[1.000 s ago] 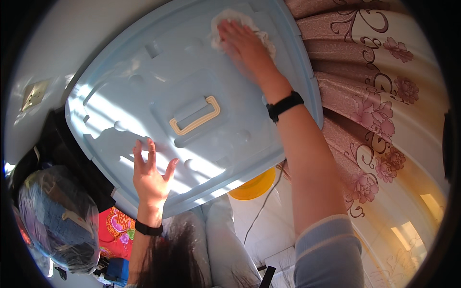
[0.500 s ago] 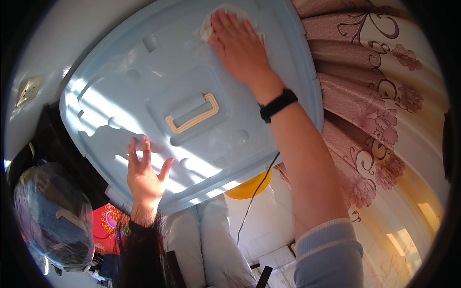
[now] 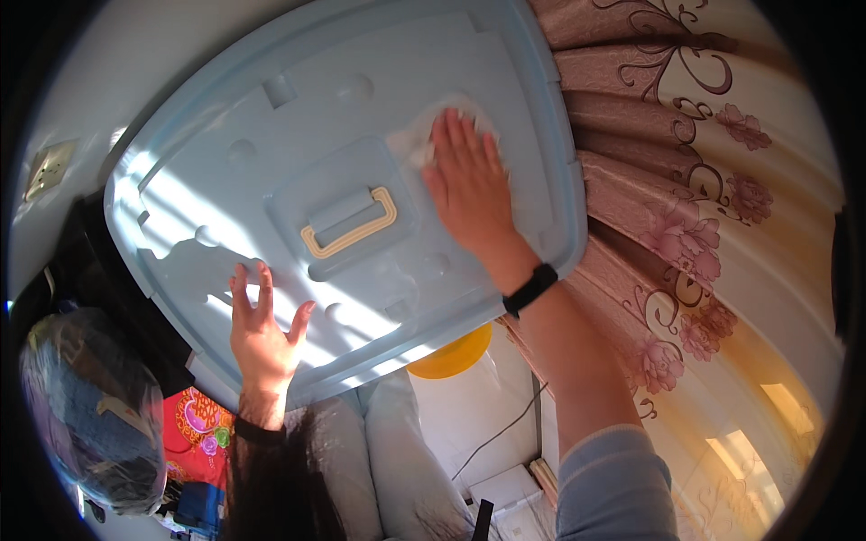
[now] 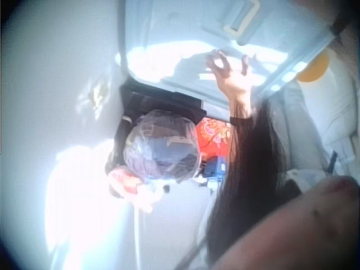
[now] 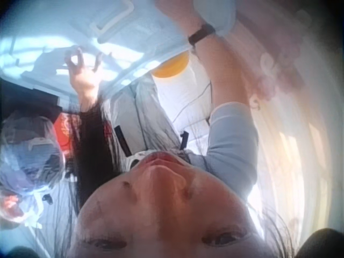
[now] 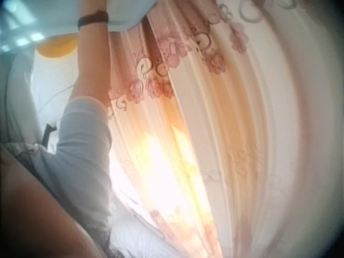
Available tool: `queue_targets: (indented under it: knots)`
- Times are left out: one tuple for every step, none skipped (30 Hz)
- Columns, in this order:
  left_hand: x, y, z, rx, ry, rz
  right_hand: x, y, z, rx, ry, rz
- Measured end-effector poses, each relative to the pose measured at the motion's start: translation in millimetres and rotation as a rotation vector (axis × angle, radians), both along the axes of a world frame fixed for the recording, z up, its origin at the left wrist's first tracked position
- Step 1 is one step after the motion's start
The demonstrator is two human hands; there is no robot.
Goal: The person sits on the floor and wipes the top and edges of a light blue plastic container lid using a white cloth. They dip the cloth into a yellow bucket of water, wring it out, and continue wiping the lid surface repeatedly.
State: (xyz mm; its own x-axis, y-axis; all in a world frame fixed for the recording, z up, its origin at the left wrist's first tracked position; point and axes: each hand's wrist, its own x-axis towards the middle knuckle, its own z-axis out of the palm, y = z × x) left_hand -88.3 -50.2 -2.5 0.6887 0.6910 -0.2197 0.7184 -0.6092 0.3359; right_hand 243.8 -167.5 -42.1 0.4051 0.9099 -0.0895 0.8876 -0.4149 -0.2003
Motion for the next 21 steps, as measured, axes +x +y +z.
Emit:
queue_targets:
  knots:
    - [-1,-1,-1,-0.004,0.006,0.0,29,30,-9,0.052,-0.092,-0.112]
    - [-3,-3,-1,-0.006,0.016,-0.003,53,51,-16,0.225,-0.141,-0.215]
    - [-3,-2,-2,-0.004,0.015,-0.002,62,61,-20,0.324,-0.184,-0.321]
    - [-3,-2,-2,0.014,-0.005,-0.003,60,58,-22,0.306,-0.15,-0.302]
    - [-2,-2,-1,-0.006,-0.027,0.008,52,50,-20,0.287,-0.124,-0.279]
    - [-1,-1,-1,-0.019,-0.002,0.0,39,34,-18,0.21,-0.079,-0.277]
    - [-1,-1,0,-0.016,0.005,0.002,11,5,-13,0.129,-0.064,-0.218]
    - [1,-1,1,-0.006,-0.002,0.011,-18,-25,-6,0.052,-0.015,-0.189]
    - [1,-1,2,-0.024,0.012,0.016,-44,-51,-1,0.005,0.018,-0.133]
    - [2,-2,4,-0.035,0.016,0.025,-63,-71,3,-0.069,0.067,-0.131]
    - [2,-1,4,-0.014,0.016,0.024,-71,-85,3,-0.062,0.091,-0.111]
    - [2,0,5,-0.039,0.007,0.028,-67,-88,-1,-0.101,0.074,-0.113]
    - [2,0,5,-0.037,-0.004,0.019,-56,-83,-4,-0.101,0.053,-0.123]
    - [1,1,5,-0.024,-0.014,0.011,-38,-71,-8,-0.078,-0.013,-0.114]
    - [0,1,4,-0.03,-0.017,0.009,-14,-49,-17,-0.002,-0.009,-0.242]
    - [-1,1,3,-0.026,-0.024,0.004,13,-21,-25,0.127,-0.091,-0.323]
    - [-3,0,2,-0.029,-0.021,0.005,40,8,-31,0.162,-0.088,-0.429]
    - [-4,0,1,-0.018,-0.021,0.0,62,39,-34,0.239,-0.133,-0.51]
    - [-4,0,0,-0.024,-0.007,0.003,78,71,-35,0.291,-0.123,-0.537]
    - [-5,0,0,-0.032,0.001,0.004,82,98,-34,0.349,-0.087,-0.596]
    - [-4,0,-1,-0.021,0.001,-0.002,73,119,-31,0.376,-0.129,-0.477]
